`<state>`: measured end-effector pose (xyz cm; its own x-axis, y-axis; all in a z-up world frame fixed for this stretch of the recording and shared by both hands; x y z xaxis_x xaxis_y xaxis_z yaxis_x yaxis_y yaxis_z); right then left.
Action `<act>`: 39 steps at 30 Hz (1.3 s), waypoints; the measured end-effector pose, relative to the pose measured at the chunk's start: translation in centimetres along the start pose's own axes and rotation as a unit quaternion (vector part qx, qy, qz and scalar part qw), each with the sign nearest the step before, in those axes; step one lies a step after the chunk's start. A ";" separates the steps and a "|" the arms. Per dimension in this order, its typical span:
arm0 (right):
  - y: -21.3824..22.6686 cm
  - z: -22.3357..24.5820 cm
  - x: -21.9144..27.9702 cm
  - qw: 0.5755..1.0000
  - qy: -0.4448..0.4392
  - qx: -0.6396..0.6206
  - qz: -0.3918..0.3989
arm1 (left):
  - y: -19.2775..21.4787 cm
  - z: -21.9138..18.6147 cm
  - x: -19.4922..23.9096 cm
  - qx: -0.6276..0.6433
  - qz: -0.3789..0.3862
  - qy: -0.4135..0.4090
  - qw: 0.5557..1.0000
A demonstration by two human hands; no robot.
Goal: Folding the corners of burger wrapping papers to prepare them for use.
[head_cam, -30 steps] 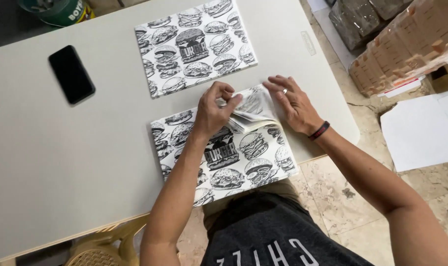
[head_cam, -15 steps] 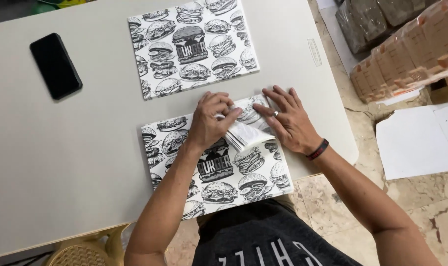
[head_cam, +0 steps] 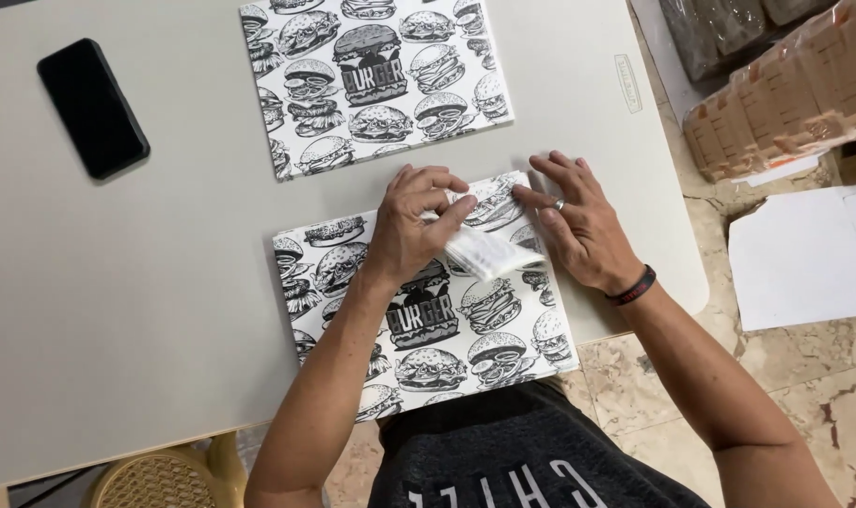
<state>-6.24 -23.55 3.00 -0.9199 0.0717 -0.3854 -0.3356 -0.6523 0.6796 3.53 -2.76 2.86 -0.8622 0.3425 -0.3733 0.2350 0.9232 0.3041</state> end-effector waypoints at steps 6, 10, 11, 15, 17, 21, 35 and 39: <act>-0.3 -0.1 0.1 0.999 0.035 0.033 0.022 | -0.2 -0.3 -0.3 -0.019 0.012 0.012 1.000; -0.5 0.1 -0.1 0.998 0.048 0.033 0.024 | -0.5 0.4 0.0 -0.029 0.004 0.000 1.000; -0.3 0.6 -0.2 0.999 0.036 0.016 0.018 | -0.6 0.8 0.2 -0.032 -0.001 -0.012 0.999; 0.3 -0.6 0.0 0.999 0.018 -0.029 -0.009 | -0.3 0.5 0.1 -0.001 -0.017 -0.003 1.000; 0.3 -0.7 0.1 0.999 0.015 -0.037 -0.019 | -0.2 0.9 0.2 0.010 -0.019 0.007 1.000; 0.2 -0.6 -0.1 0.999 0.012 -0.040 -0.022 | -0.3 1.3 0.2 0.027 0.000 0.008 1.000; -0.5 0.3 -0.2 0.999 0.043 0.028 0.017 | -0.5 0.6 0.1 -0.035 -0.006 -0.022 0.999; -0.5 -0.6 0.1 0.999 0.051 0.001 0.005 | -0.2 0.6 0.2 -0.005 -0.021 -0.004 1.000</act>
<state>-6.05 -23.66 2.27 -0.8980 -0.0111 -0.4398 -0.3275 -0.6507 0.6851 3.59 -2.73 2.17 -0.8673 0.3055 -0.3929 0.1945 0.9347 0.2975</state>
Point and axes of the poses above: each hand's wrist, its own x-axis away from the middle knuckle, its own y-axis out of the back of the hand, z = x × y, the point moved 5 cm from there along -x, towards the middle knuckle, and after that the axes turned 14 degrees about -z, right-handed, at the moved point
